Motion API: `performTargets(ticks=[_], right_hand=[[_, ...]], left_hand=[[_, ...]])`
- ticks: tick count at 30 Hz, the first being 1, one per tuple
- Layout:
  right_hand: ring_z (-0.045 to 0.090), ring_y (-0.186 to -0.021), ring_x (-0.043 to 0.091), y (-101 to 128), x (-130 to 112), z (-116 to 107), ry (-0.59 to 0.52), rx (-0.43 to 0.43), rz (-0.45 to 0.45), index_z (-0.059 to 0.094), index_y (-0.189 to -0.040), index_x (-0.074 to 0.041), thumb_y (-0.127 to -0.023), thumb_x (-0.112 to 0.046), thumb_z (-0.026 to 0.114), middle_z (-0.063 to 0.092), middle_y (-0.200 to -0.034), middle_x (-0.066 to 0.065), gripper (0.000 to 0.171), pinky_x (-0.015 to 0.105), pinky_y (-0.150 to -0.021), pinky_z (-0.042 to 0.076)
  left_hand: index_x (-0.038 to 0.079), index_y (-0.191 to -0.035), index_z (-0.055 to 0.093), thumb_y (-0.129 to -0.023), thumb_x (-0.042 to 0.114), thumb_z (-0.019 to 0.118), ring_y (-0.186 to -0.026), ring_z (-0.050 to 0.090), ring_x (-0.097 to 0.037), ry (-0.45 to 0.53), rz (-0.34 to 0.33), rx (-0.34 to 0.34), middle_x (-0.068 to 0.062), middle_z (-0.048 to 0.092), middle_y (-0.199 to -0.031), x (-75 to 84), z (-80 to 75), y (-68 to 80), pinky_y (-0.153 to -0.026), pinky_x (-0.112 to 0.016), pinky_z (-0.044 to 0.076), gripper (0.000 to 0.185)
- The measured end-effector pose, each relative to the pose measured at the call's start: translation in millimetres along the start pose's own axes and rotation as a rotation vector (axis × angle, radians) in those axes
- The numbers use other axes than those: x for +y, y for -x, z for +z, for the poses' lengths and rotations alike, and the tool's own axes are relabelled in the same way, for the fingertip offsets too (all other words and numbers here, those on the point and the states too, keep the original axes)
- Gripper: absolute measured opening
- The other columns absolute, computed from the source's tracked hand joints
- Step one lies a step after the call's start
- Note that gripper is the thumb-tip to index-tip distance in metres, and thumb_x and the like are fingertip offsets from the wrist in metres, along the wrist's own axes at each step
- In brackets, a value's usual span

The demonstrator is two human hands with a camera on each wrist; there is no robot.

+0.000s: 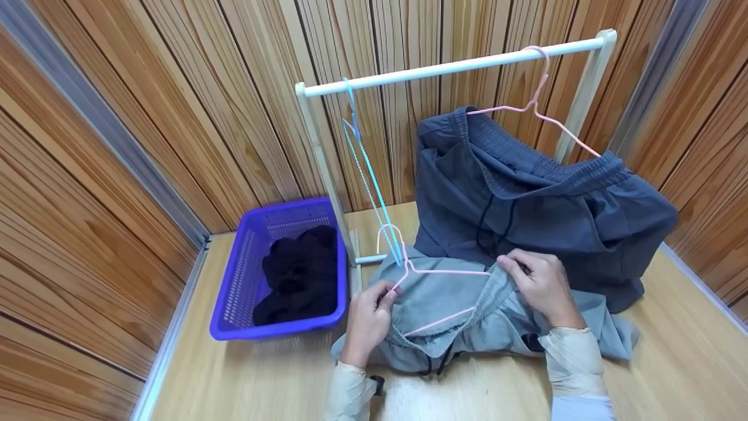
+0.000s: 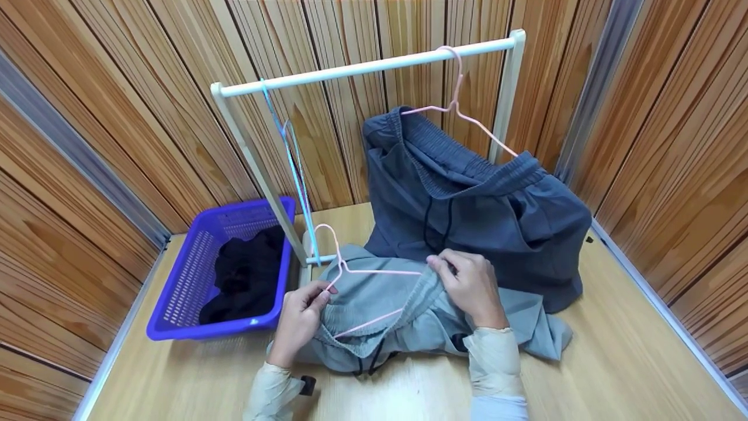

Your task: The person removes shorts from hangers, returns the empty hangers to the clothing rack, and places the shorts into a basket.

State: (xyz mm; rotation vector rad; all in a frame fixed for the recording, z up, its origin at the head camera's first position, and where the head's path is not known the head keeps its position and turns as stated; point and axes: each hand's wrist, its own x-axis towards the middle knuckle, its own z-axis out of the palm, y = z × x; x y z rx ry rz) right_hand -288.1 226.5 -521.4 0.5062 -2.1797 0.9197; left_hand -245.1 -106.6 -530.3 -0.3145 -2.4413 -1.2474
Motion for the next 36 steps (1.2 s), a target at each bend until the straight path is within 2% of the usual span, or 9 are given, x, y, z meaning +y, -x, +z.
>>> performTargets(ticks=[5,12,19,24,29,36], right_hand=[[0.05,-0.063,-0.003,-1.5,-1.1,-2.3,0.028,0.082,0.023,0.075,-0.078,-0.017,-0.094,-0.01,0.077,0.067,-0.068,-0.005,0.018,0.018,-0.062,0.039],[0.053,-0.068,-0.006,-0.5,1.5,-3.6,0.023,0.177,0.035,0.076,-0.079,-0.013,-0.094,-0.007,0.076,0.073,-0.072,0.0,0.016,0.016,-0.067,0.042],[0.051,-0.066,-0.006,-1.6,4.2,-6.7,0.018,0.27,0.041,0.073,-0.074,-0.009,-0.094,-0.004,0.075,0.069,-0.067,0.005,0.02,0.018,-0.065,0.041],[0.048,-0.064,-0.006,-1.9,4.1,-7.3,0.003,0.299,0.049,0.07,-0.072,-0.007,-0.095,-0.003,0.072,0.065,-0.064,0.005,0.024,0.018,-0.063,0.039],[0.047,-0.065,-0.01,-2.8,3.5,-6.9,-0.01,0.319,0.068,0.067,-0.07,-0.005,-0.097,-0.002,0.07,0.063,-0.063,0.008,0.027,0.017,-0.064,0.039],[0.043,-0.065,-0.013,-2.1,3.6,-5.2,0.0,0.364,0.103,0.067,-0.07,-0.002,-0.096,-0.001,0.07,0.061,-0.061,0.011,0.027,0.021,-0.061,0.037]], left_hand=[[0.017,-0.09,0.079,-0.097,0.01,0.069,-0.07,0.058,-0.005,0.013,-0.002,0.042,-0.002,0.074,-0.076,-0.9,1.2,-1.2,-0.067,-0.021,0.047,0.014],[0.016,-0.09,0.081,-0.095,0.008,0.071,-0.069,0.06,-0.004,0.039,0.033,0.118,0.0,0.076,-0.077,-3.1,1.9,0.5,-0.066,-0.02,0.049,0.013],[0.016,-0.091,0.082,-0.092,0.005,0.073,-0.069,0.057,-0.003,0.047,0.049,0.171,0.001,0.073,-0.075,-4.4,1.9,-0.5,-0.065,-0.02,0.047,0.014],[0.015,-0.09,0.081,-0.091,0.003,0.073,-0.07,0.059,-0.003,0.053,0.066,0.196,0.0,0.074,-0.077,-4.2,2.2,-1.5,-0.065,-0.02,0.049,0.014],[0.014,-0.09,0.081,-0.092,0.003,0.073,-0.07,0.058,-0.004,0.062,0.055,0.211,0.0,0.073,-0.077,-3.4,3.0,-1.8,-0.065,-0.02,0.048,0.014],[0.014,-0.091,0.081,-0.092,0.001,0.073,-0.068,0.056,-0.003,0.072,0.055,0.231,0.0,0.07,-0.075,-4.1,5.9,-0.9,-0.064,-0.019,0.047,0.015]])
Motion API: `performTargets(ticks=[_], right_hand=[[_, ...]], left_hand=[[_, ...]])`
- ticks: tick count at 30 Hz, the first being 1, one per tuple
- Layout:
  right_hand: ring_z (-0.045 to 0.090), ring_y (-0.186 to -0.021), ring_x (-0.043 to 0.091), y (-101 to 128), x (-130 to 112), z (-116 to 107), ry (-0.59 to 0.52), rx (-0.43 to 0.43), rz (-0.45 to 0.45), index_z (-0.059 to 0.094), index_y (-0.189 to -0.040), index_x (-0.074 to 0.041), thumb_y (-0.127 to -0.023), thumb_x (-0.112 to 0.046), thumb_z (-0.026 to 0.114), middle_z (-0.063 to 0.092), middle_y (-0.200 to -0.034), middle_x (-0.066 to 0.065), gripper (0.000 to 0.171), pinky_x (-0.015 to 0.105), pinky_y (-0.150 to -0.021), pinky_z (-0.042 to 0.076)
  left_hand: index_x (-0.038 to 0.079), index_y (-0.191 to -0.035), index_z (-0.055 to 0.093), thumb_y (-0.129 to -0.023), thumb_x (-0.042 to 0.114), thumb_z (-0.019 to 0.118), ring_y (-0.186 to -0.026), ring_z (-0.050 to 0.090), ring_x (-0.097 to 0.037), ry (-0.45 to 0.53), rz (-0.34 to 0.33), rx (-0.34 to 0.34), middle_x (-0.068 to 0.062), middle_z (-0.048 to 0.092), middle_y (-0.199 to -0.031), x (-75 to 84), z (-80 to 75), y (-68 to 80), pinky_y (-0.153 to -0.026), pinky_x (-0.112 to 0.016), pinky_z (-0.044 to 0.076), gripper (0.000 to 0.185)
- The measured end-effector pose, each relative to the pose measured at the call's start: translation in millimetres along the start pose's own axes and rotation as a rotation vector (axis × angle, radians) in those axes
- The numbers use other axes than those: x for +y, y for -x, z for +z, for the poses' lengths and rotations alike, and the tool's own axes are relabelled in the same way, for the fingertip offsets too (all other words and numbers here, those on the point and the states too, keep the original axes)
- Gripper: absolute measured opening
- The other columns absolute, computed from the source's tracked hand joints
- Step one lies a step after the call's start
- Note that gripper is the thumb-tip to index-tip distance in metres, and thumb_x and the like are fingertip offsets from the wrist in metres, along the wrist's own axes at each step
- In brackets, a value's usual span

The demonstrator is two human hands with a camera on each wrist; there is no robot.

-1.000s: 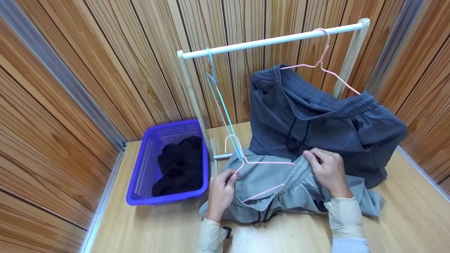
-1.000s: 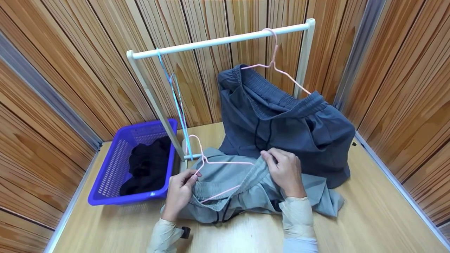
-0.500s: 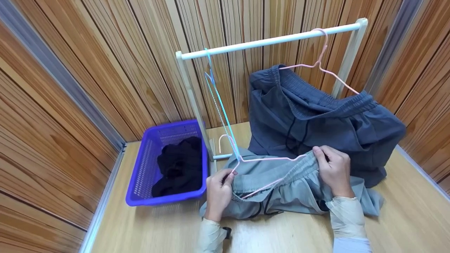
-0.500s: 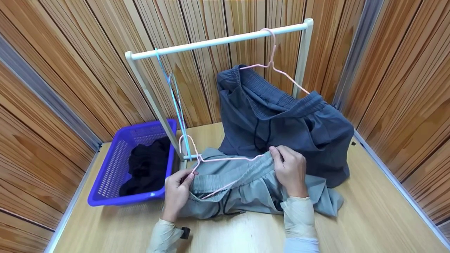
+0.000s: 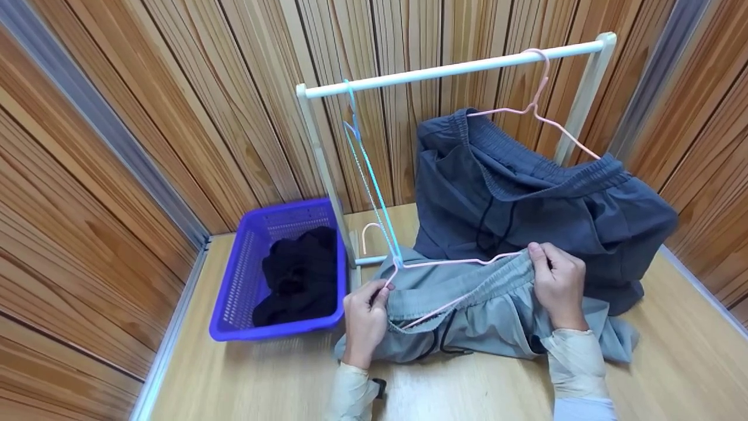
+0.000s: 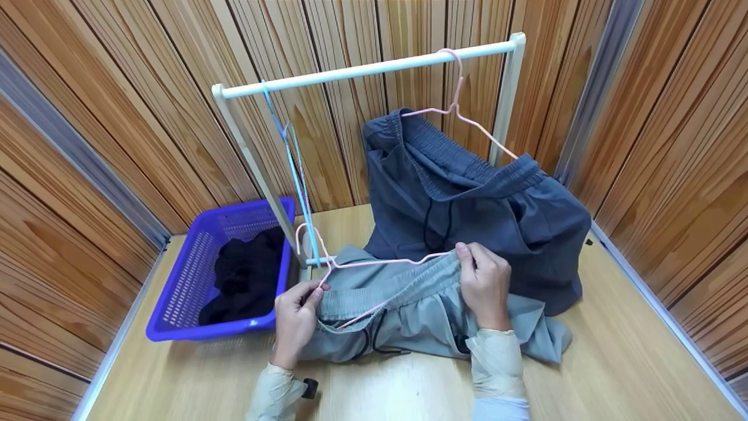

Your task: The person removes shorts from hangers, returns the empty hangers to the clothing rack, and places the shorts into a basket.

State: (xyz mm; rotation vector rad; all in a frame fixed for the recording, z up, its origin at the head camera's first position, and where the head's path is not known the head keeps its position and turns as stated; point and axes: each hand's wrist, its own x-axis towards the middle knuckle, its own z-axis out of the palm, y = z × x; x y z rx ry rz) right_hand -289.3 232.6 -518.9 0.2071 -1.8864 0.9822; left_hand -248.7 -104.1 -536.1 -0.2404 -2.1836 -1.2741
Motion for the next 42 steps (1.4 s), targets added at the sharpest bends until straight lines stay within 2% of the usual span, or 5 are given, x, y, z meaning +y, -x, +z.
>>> performTargets(ticks=[10,21,32,37,42], right_hand=[[0.034,-0.061,-0.013,1,0,-3,-0.007,0.021,0.046,0.058,-0.066,-0.001,-0.098,-0.001,0.067,0.047,-0.055,0.01,0.034,0.024,-0.057,0.03],[0.033,-0.058,-0.008,3,4,-1,-0.025,-0.007,0.077,0.053,-0.064,0.0,-0.101,-0.003,0.064,0.042,-0.054,0.009,0.038,0.021,-0.055,0.027],[0.035,-0.055,-0.003,10,12,5,0.006,-0.18,0.184,0.055,-0.067,-0.004,-0.103,-0.006,0.063,0.042,-0.055,0.002,0.037,0.021,-0.053,0.028],[0.037,-0.055,0.005,12,13,6,0.048,-0.27,0.244,0.053,-0.065,-0.008,-0.104,-0.014,0.066,0.037,-0.054,-0.002,0.042,0.021,-0.054,0.028],[0.039,-0.055,0.005,14,15,5,0.059,-0.373,0.308,0.061,-0.073,-0.011,-0.106,-0.021,0.065,0.038,-0.058,-0.007,0.035,0.022,-0.055,0.031]], left_hand=[[0.009,-0.09,0.081,-0.09,-0.004,0.072,-0.07,0.059,-0.005,0.02,0.04,0.087,-0.002,0.076,-0.079,-4.8,1.0,-0.8,-0.064,-0.018,0.047,0.016],[0.01,-0.089,0.082,-0.09,-0.005,0.072,-0.066,0.054,-0.004,0.066,0.04,0.126,-0.003,0.074,-0.076,-7.0,2.1,-3.0,-0.062,-0.016,0.043,0.018],[0.011,-0.089,0.082,-0.09,-0.005,0.073,-0.065,0.056,-0.006,0.102,0.119,0.138,-0.002,0.073,-0.075,-9.9,3.4,-1.4,-0.06,-0.016,0.043,0.018],[0.012,-0.088,0.081,-0.09,-0.006,0.073,-0.062,0.05,-0.002,0.117,0.132,0.118,-0.002,0.069,-0.07,-11.3,3.4,0.2,-0.057,-0.015,0.04,0.02],[0.013,-0.087,0.081,-0.089,-0.006,0.073,-0.063,0.051,-0.002,0.11,0.144,0.106,-0.001,0.067,-0.07,-11.0,3.1,1.2,-0.057,-0.015,0.04,0.02]])
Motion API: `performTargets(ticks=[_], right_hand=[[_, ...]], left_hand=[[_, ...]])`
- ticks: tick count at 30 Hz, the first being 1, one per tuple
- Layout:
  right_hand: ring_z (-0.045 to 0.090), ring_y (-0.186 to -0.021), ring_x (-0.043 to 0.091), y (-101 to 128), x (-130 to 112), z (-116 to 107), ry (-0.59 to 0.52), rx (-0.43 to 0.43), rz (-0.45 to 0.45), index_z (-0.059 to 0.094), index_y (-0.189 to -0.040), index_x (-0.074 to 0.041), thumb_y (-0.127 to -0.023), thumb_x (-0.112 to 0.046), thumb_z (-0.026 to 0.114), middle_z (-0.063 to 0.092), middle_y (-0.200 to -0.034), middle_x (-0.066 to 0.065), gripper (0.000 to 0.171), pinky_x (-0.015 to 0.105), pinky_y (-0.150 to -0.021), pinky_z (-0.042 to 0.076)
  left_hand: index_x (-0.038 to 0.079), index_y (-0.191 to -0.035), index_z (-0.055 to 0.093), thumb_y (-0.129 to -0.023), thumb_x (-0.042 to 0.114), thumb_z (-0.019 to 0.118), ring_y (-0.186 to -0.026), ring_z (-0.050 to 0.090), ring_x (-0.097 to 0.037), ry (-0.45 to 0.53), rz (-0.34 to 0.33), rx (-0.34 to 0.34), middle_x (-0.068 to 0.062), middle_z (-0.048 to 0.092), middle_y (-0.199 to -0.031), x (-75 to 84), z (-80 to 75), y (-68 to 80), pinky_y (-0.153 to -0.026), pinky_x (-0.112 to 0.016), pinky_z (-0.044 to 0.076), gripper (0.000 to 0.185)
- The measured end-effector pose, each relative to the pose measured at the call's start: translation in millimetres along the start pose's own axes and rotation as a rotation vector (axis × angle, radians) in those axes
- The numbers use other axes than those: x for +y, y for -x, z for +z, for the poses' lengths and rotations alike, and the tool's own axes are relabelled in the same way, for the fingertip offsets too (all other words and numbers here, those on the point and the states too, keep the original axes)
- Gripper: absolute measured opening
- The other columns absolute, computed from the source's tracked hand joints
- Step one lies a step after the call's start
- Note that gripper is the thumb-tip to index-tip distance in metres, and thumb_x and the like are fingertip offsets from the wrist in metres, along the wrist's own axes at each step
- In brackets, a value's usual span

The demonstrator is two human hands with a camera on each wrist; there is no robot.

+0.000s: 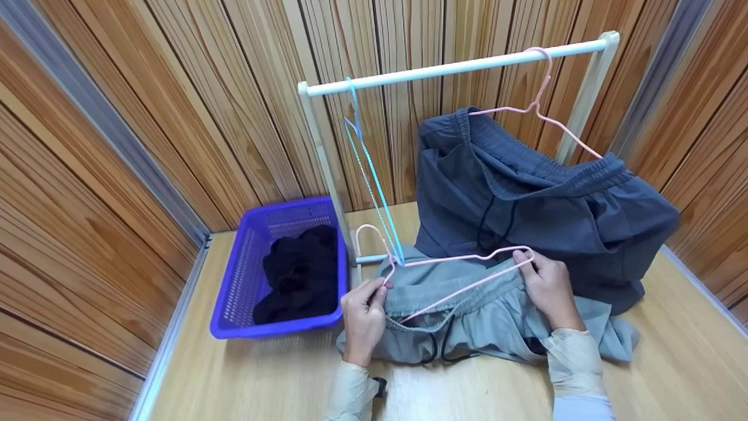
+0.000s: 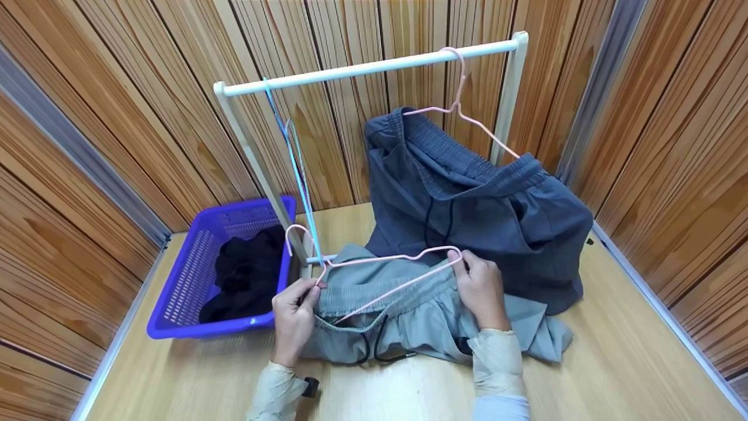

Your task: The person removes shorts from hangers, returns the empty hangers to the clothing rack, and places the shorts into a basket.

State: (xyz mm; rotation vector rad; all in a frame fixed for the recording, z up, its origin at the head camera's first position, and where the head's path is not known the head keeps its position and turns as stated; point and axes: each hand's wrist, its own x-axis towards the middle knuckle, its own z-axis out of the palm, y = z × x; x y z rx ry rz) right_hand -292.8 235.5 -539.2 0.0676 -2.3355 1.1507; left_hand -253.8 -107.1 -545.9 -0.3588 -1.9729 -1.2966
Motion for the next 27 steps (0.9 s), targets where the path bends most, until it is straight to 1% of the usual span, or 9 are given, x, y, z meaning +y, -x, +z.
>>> performTargets(ticks=[5,9,13,16,18,21,23,24,27], right_hand=[[0.045,-0.06,0.006,0,5,0,0.033,-0.108,0.023,0.072,-0.088,-0.01,-0.106,-0.026,0.065,0.046,-0.063,-0.006,0.025,0.022,-0.06,0.035],[0.053,-0.07,0.014,-1,7,-1,0.077,-0.185,0.05,0.077,-0.105,-0.008,-0.108,-0.032,0.06,0.06,-0.071,0.003,0.029,0.023,-0.066,0.04],[0.061,-0.081,0.011,-2,5,-6,0.086,-0.179,0.066,0.078,-0.116,-0.009,-0.112,-0.032,0.053,0.077,-0.09,0.012,0.034,0.018,-0.074,0.044],[0.064,-0.082,0.0,-4,0,-11,-0.002,-0.155,0.064,0.077,-0.118,-0.008,-0.115,-0.03,0.044,0.081,-0.099,0.013,0.039,0.012,-0.074,0.047],[0.068,-0.081,-0.005,-5,-5,-14,-0.123,-0.142,0.072,0.076,-0.119,-0.005,-0.117,-0.031,0.037,0.082,-0.099,0.012,0.047,0.011,-0.073,0.052],[0.073,-0.079,0.0,-5,-16,-19,-0.322,-0.106,0.082,0.075,-0.119,0.001,-0.118,-0.033,0.028,0.082,-0.093,0.003,0.058,0.015,-0.072,0.058],[0.074,-0.08,0.004,-4,-25,-21,-0.401,-0.082,0.043,0.076,-0.117,0.002,-0.118,-0.028,0.028,0.08,-0.091,0.0,0.056,0.017,-0.074,0.059],[0.073,-0.081,0.005,-3,-29,-22,-0.4,-0.073,0.005,0.076,-0.115,0.002,-0.117,-0.024,0.03,0.079,-0.091,-0.001,0.053,0.015,-0.075,0.058],[0.07,-0.083,0.0,-2,-41,-22,-0.247,-0.037,-0.171,0.078,-0.109,-0.003,-0.113,-0.012,0.045,0.079,-0.093,0.004,0.035,0.008,-0.081,0.053]], left_hand=[[0.013,-0.087,0.081,-0.089,-0.006,0.073,-0.064,0.054,-0.004,0.009,0.006,-0.008,-0.001,0.07,-0.072,-0.3,-0.1,0.0,-0.058,-0.016,0.043,0.021],[0.013,-0.087,0.081,-0.088,-0.007,0.073,-0.065,0.056,-0.004,0.014,0.01,-0.013,-0.002,0.071,-0.073,-0.9,-0.2,0.4,-0.059,-0.017,0.044,0.021],[0.013,-0.087,0.082,-0.088,-0.007,0.074,-0.064,0.055,-0.004,0.015,0.01,-0.019,-0.002,0.07,-0.071,-1.2,-0.3,0.8,-0.059,-0.016,0.043,0.021],[0.013,-0.088,0.082,-0.088,-0.006,0.074,-0.065,0.057,-0.006,0.015,0.008,-0.019,-0.002,0.071,-0.072,-1.5,-0.1,1.0,-0.06,-0.016,0.044,0.021],[0.013,-0.087,0.082,-0.088,-0.007,0.074,-0.065,0.059,-0.007,0.013,0.008,-0.019,-0.002,0.073,-0.073,-1.5,0.0,1.2,-0.06,-0.017,0.046,0.021],[0.012,-0.087,0.081,-0.088,-0.007,0.074,-0.067,0.062,-0.009,0.007,0.009,-0.027,-0.001,0.074,-0.075,-1.2,0.3,1.6,-0.063,-0.018,0.047,0.021],[0.012,-0.086,0.081,-0.087,-0.007,0.074,-0.067,0.062,-0.01,0.002,0.01,-0.036,-0.001,0.075,-0.076,-0.6,0.6,1.7,-0.063,-0.018,0.048,0.02],[0.012,-0.086,0.081,-0.087,-0.007,0.074,-0.067,0.063,-0.011,0.0,0.011,-0.041,-0.001,0.075,-0.076,-0.2,0.7,1.8,-0.064,-0.018,0.048,0.02],[0.01,-0.086,0.081,-0.087,-0.007,0.074,-0.066,0.063,-0.011,-0.004,0.016,-0.051,-0.002,0.075,-0.076,1.0,1.1,2.0,-0.064,-0.018,0.048,0.019]])
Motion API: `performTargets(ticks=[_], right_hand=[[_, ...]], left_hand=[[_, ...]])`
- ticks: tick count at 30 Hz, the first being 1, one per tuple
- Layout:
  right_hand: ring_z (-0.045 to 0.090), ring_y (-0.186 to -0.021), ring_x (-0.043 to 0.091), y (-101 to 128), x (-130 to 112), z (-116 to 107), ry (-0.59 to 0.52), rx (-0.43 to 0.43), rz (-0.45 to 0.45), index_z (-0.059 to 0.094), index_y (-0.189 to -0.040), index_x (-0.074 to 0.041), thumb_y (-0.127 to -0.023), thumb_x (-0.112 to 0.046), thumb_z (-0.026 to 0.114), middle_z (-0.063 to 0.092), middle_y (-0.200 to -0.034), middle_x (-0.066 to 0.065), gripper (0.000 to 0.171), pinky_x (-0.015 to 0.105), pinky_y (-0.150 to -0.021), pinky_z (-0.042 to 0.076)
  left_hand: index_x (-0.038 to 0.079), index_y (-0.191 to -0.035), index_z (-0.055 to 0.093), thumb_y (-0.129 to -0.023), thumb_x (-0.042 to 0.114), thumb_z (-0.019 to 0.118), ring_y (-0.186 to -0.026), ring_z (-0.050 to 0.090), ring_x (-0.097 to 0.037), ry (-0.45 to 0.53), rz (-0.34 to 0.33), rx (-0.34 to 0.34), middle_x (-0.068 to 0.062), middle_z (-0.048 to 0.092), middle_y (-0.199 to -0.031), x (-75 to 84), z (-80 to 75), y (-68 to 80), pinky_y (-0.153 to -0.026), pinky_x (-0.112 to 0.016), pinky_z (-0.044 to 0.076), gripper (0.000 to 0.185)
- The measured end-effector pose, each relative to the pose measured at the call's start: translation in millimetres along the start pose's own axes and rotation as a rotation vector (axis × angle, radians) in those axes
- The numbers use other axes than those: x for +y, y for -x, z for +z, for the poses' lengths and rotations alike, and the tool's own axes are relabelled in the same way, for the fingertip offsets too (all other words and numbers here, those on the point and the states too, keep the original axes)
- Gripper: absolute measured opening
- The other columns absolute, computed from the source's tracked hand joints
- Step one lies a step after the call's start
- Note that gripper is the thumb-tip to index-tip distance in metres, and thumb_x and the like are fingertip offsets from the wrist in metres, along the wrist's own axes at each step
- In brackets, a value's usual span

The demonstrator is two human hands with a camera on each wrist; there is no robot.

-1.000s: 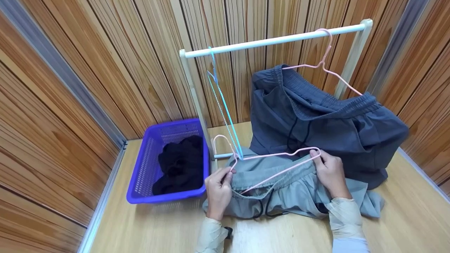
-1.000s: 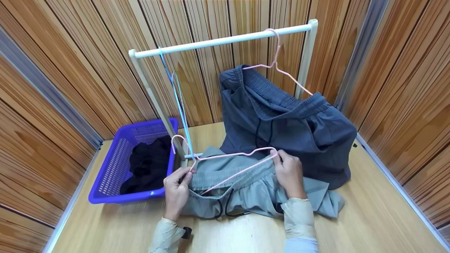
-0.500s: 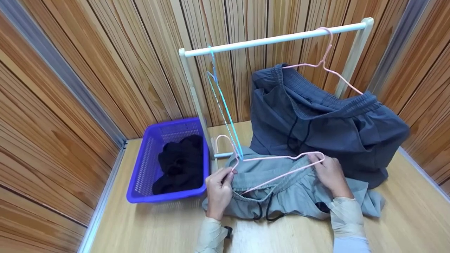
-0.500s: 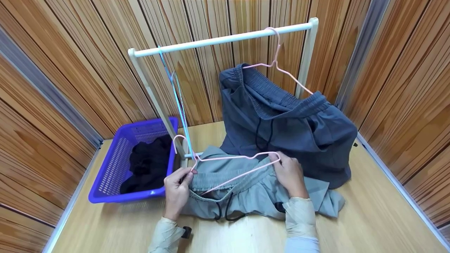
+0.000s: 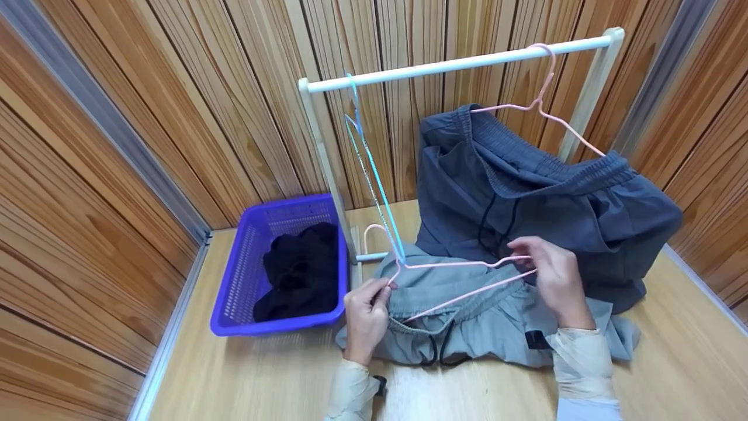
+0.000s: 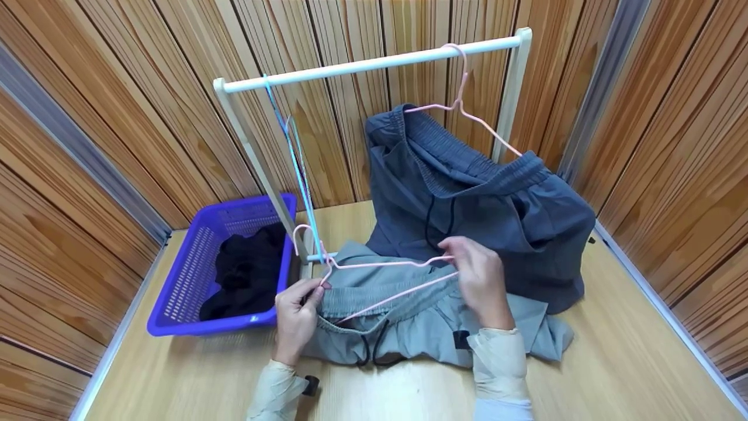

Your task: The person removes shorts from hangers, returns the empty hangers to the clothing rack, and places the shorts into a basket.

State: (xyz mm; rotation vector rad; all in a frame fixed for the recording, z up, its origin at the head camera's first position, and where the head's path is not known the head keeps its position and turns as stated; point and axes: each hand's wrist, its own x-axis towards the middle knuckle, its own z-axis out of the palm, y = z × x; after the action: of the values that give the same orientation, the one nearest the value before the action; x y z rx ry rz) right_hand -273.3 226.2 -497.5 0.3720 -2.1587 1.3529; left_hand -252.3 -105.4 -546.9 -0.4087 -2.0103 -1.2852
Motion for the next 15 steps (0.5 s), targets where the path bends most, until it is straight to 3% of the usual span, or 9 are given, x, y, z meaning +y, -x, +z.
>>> performTargets(ticks=[3,6,8,15], right_hand=[[0.071,-0.084,0.005,-2,-13,7,0.263,0.008,-0.188,0.08,-0.103,-0.01,-0.104,-0.01,0.065,0.079,-0.094,0.005,0.014,0.015,-0.08,0.053],[0.07,-0.082,0.017,-2,-24,18,0.436,0.001,-0.29,0.08,-0.099,-0.014,-0.095,-0.02,0.079,0.079,-0.091,0.003,0.007,0.034,-0.074,0.055],[0.068,-0.078,0.02,-1,-29,25,0.491,-0.018,-0.317,0.079,-0.097,-0.016,-0.092,-0.027,0.083,0.077,-0.087,0.002,0.013,0.041,-0.068,0.055],[0.058,-0.068,0.018,2,-29,39,0.545,-0.028,-0.379,0.078,-0.089,-0.017,-0.084,-0.037,0.089,0.069,-0.074,0.001,0.024,0.035,-0.06,0.051]], left_hand=[[0.01,-0.085,0.081,-0.087,-0.007,0.075,-0.066,0.063,-0.011,-0.002,0.009,-0.003,-0.002,0.075,-0.076,1.1,0.5,0.0,-0.064,-0.018,0.049,0.018],[0.01,-0.085,0.081,-0.087,-0.007,0.075,-0.067,0.064,-0.012,-0.003,0.013,-0.005,-0.002,0.076,-0.077,1.0,1.8,0.4,-0.064,-0.018,0.049,0.018],[0.01,-0.086,0.081,-0.087,-0.006,0.074,-0.067,0.065,-0.012,-0.006,0.014,-0.011,-0.002,0.076,-0.077,0.7,3.0,0.9,-0.065,-0.019,0.05,0.017],[0.009,-0.087,0.081,-0.088,-0.006,0.074,-0.069,0.066,-0.013,-0.007,0.003,-0.025,-0.005,0.077,-0.078,1.6,3.4,0.6,-0.067,-0.02,0.051,0.017]])
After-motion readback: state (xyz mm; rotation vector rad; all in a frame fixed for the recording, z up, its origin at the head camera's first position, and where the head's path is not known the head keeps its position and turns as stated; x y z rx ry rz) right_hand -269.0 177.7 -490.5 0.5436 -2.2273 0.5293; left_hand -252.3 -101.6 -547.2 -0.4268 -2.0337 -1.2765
